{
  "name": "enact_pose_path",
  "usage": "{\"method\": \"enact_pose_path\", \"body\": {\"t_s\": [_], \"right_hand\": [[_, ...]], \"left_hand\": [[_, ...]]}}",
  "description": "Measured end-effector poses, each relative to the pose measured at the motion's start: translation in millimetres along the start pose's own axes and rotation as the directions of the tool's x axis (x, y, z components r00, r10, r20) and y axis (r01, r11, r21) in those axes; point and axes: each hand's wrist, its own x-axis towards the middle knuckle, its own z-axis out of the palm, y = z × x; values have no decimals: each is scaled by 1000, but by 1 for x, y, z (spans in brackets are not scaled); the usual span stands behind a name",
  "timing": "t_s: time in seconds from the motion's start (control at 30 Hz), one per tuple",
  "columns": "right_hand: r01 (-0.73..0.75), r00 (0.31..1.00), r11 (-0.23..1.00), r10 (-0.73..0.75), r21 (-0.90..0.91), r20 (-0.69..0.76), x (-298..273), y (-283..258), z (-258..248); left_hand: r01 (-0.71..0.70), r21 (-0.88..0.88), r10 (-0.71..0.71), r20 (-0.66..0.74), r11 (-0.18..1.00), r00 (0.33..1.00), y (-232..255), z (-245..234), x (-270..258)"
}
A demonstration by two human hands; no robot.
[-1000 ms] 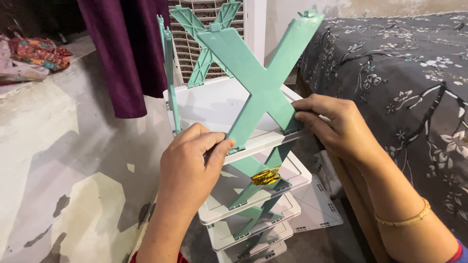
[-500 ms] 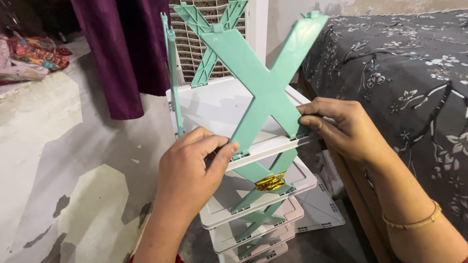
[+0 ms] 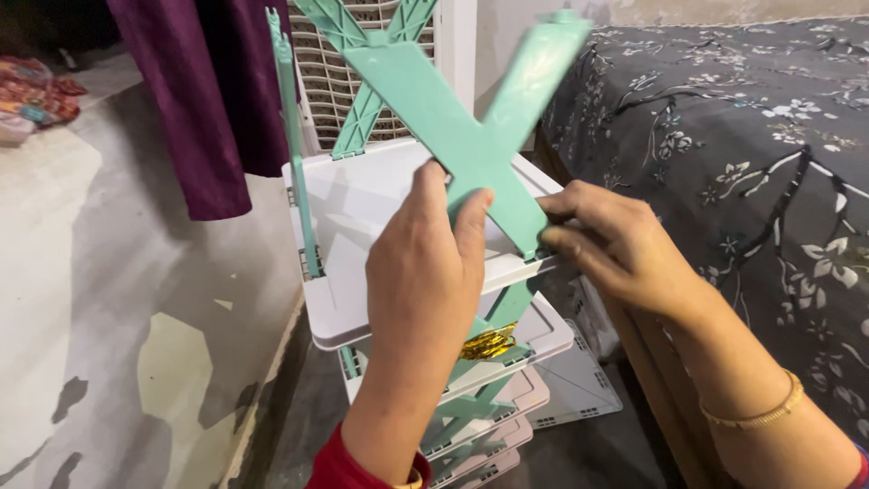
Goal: The person assembles a multi-tiered plastic storage rack by hand. They attach green X-shaped support pieces to white trays and stack them vertically, then place a final white tray on top.
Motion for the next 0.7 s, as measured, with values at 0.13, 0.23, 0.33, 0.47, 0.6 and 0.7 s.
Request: {"method": "enact_pose_path", "body": {"t_s": [0.13, 0.23, 0.33, 0.47, 0.6, 0.7], "right_hand": [[92, 980, 996, -91, 4, 178, -2, -5, -16], [248, 968, 917, -226, -312, 105, -1, 0, -6], [208, 975, 899, -224, -386, 4, -3, 8, 8], [228, 969, 902, -247, -367, -4, -4, 18, 5], [260, 963, 910, -269, -324, 18, -3, 16, -4], [293, 955, 906, -293, -304, 45, -2, 13, -8]], "left_hand": [[20, 26, -21, 55, 999, 998, -10, 4, 6], [43, 14, -44, 108, 999, 993, -10, 5, 6], [54, 38, -59, 145, 998, 988, -6, 5, 7], [50, 45, -58, 194, 998, 979, -5, 2, 6], [31, 5, -31, 210, 1000, 977, -4, -1, 4], [31, -11, -27, 241, 999, 970, -7, -5, 3]]}}
